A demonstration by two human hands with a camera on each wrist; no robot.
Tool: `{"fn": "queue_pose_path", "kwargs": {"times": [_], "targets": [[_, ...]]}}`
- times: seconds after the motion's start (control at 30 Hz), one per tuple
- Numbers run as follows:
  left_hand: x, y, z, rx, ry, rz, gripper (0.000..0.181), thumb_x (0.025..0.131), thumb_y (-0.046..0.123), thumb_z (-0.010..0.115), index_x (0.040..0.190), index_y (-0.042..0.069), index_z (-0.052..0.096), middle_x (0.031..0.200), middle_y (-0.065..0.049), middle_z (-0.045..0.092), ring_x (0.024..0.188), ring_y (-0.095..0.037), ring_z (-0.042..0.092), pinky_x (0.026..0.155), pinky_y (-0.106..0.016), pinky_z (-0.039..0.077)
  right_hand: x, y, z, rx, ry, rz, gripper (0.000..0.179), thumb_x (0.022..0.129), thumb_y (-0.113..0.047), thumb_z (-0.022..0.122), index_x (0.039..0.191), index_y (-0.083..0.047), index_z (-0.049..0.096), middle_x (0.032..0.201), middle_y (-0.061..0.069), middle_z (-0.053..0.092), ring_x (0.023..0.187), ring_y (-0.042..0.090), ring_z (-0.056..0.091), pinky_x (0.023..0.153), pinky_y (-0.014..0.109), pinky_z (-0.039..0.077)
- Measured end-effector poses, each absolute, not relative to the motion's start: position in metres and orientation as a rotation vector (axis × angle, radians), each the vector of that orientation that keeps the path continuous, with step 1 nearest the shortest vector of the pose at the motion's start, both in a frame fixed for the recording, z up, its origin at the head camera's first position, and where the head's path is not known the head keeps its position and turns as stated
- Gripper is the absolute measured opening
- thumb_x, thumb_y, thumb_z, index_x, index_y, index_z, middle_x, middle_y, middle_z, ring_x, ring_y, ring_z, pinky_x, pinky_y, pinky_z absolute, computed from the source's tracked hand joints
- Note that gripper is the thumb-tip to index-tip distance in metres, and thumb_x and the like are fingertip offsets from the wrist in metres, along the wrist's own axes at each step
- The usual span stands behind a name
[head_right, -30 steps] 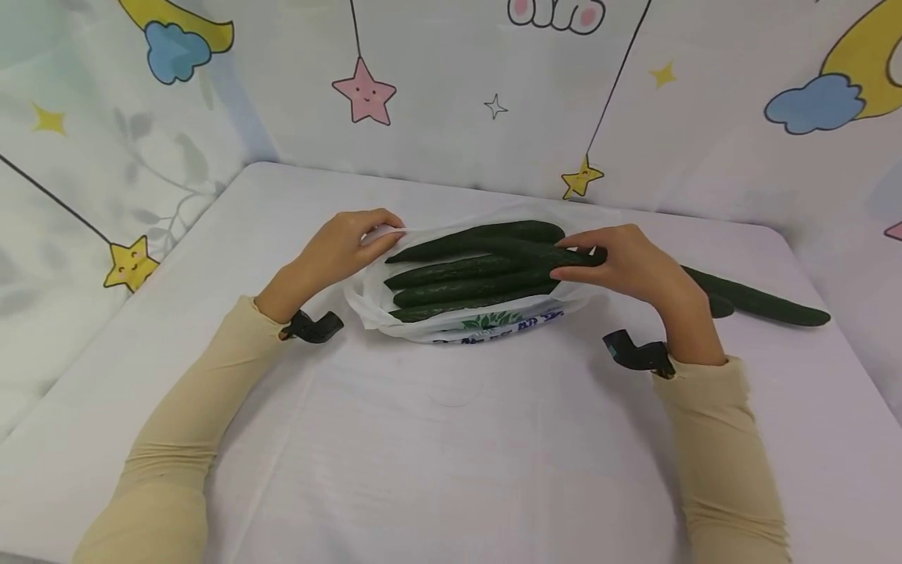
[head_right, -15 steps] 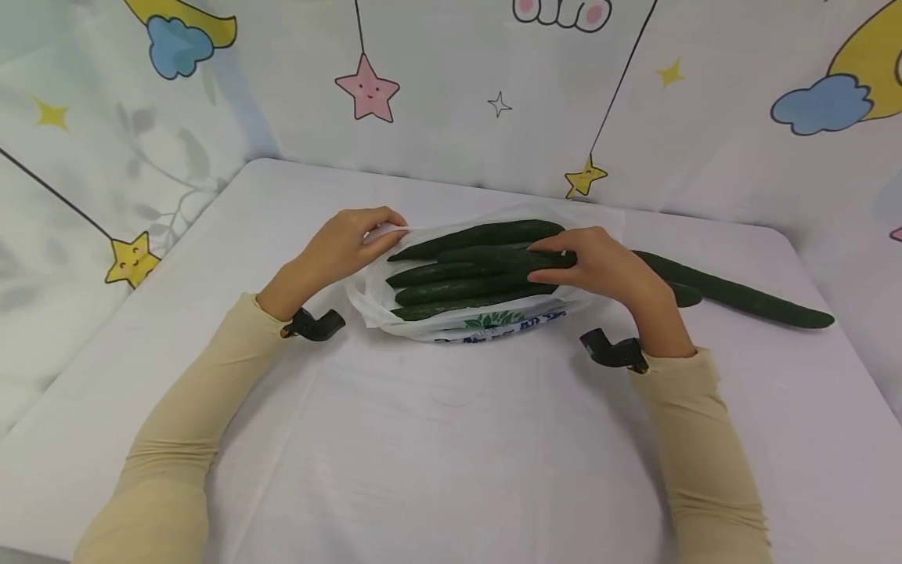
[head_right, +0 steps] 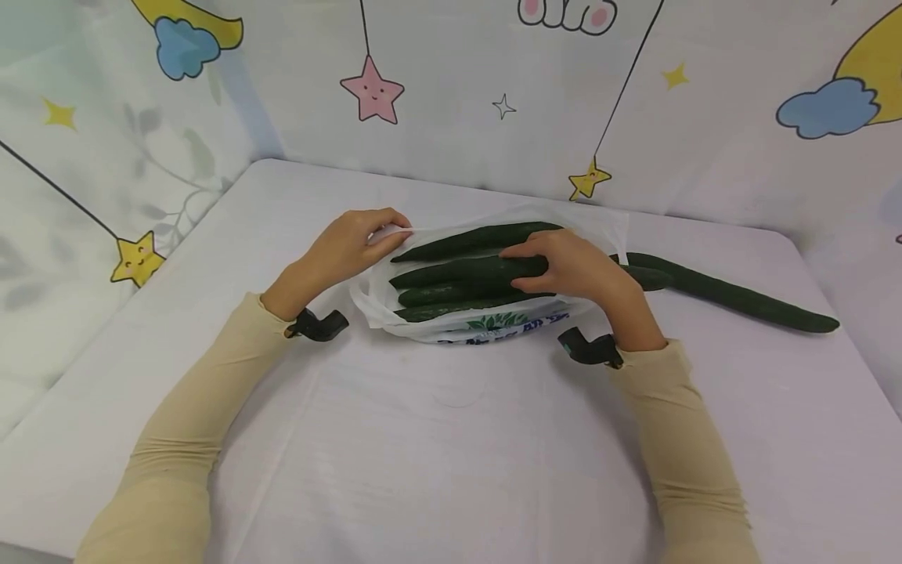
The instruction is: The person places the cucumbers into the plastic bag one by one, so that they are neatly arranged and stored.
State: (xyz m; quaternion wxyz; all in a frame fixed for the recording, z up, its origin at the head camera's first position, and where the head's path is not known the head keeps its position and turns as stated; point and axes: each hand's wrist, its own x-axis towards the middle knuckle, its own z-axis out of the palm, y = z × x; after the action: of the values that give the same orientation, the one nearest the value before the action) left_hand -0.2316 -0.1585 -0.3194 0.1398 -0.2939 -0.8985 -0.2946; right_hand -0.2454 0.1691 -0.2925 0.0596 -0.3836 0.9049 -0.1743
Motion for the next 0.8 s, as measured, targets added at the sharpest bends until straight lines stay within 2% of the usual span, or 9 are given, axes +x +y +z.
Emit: {"fn": "queue_pose_path", "kwargs": {"times": [0.57,0.8], "targets": [[-0.232,-0.159,-0.321,-0.852,-2.610,-0.846,0.019,0.097,0.018,0.061,0.108,0.004,0.069,0.103,-0.009,0.072,0.079,-0.022,0.061,0.072,-0.037,0.048,-0.256,0.149,-0.305,-1.341,2.720,-0.499,0.044,0.084,-0.011,0.077,0.126,-0.008,0.066,0.102,0.006,0.065,0.080,0.016,0.053,0.069,0.033,0.046],[-0.232,-0.159,-0.319,-0.858,-2.604,-0.837,0.019,0.097,0.017,0.062,0.109,0.004,0.069,0.105,-0.009,0.072,0.082,-0.022,0.063,0.073,-0.037,0.049,-0.257,0.141,-0.304,-1.361,2.718,-0.482,0.046,0.084,-0.012,0.077,0.128,-0.009,0.065,0.104,0.006,0.065,0.087,0.019,0.058,0.077,0.039,0.050]]}}
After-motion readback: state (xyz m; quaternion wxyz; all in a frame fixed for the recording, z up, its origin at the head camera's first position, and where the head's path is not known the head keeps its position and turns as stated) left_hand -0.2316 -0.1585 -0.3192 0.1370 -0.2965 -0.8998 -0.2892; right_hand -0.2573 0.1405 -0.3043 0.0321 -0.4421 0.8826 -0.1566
